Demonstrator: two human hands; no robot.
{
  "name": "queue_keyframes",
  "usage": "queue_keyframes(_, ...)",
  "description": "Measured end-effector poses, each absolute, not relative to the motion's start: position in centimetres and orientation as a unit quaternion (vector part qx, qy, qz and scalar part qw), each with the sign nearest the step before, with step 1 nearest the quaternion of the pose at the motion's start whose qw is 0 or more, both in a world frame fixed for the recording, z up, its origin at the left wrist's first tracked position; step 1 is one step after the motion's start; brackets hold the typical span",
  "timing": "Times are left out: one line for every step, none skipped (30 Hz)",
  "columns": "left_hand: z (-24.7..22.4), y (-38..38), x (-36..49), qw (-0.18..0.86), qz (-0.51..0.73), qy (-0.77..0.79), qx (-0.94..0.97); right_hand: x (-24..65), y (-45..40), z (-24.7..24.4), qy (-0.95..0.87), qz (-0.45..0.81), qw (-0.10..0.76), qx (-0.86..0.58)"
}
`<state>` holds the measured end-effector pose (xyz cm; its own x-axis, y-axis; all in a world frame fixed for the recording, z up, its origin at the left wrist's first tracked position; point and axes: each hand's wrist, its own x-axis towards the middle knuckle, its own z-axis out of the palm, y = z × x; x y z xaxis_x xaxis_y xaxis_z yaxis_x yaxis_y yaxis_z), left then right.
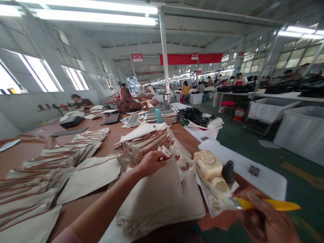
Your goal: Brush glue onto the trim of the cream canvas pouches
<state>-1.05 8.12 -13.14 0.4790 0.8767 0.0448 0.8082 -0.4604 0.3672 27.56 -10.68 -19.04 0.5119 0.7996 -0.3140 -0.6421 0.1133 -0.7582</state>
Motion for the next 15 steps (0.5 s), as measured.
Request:
queue_keyframes(-12.6, 6.9, -0.8, 0.188, 0.122, 0.481, 0.848, 27.2, -10.4, -18.3, -0.107, 0.481, 0.749, -0.442)
queue_keyframes(-12.1, 5.6, -0.5, 0.229, 0.135, 0.466, 0.844, 26.9, -10.2, -17.5, -0.132, 0.475, 0.757, -0.428)
queue_keyframes(-11.6, 4.3, -0.3, 0.269, 0.148, 0.453, 0.837, 26.6, -9.9, -16.9, -0.158, 0.466, 0.765, -0.416)
queue_keyframes(-11.2, 3.1, -0.1, 0.304, 0.159, 0.44, 0.83, 26.2, -9.7, -16.2, -0.184, 0.452, 0.771, -0.409)
queue_keyframes(-10.8, 1.9, 0.0, 0.33, 0.166, 0.429, 0.825, 25.9, -9.5, -15.7, -0.212, 0.44, 0.775, -0.401)
queue_keyframes(-10.4, 0.8, 0.2, 0.346, 0.167, 0.418, 0.823, 25.5, -9.4, -15.3, -0.24, 0.434, 0.775, -0.393)
queue_keyframes(-10.1, -0.1, 0.3, 0.36, 0.165, 0.404, 0.825, 25.1, -9.2, -15.0, -0.265, 0.431, 0.773, -0.383)
queue_keyframes(-9.8, -0.9, 0.5, 0.375, 0.161, 0.39, 0.826, 24.8, -9.1, -14.8, -0.285, 0.435, 0.77, -0.371)
queue_keyframes(-9.6, -1.6, 0.6, 0.391, 0.157, 0.377, 0.824, 24.5, -9.1, -14.7, -0.304, 0.443, 0.763, -0.36)
queue_keyframes(-9.5, -2.1, 0.8, 0.407, 0.154, 0.366, 0.822, 24.2, -9.0, -14.7, -0.323, 0.452, 0.753, -0.353)
queue_keyframes(-9.4, -2.6, 0.9, 0.422, 0.15, 0.356, 0.82, 24.0, -9.0, -14.6, -0.345, 0.453, 0.744, -0.35)
queue_keyframes(-9.4, -2.9, 1.0, 0.434, 0.147, 0.348, 0.818, 24.0, -9.0, -14.6, -0.367, 0.446, 0.736, -0.354)
queue_keyframes(-9.4, -3.2, 1.1, 0.445, 0.144, 0.342, 0.815, 24.0, -8.9, -14.6, -0.389, 0.429, 0.73, -0.362)
queue_keyframes(-9.4, -3.4, 1.2, 0.451, 0.143, 0.339, 0.813, 24.2, -8.9, -14.6, -0.406, 0.406, 0.729, -0.372)
queue_keyframes(-9.5, -3.6, 1.2, 0.454, 0.142, 0.338, 0.812, 24.4, -9.0, -14.6, -0.416, 0.38, 0.733, -0.382)
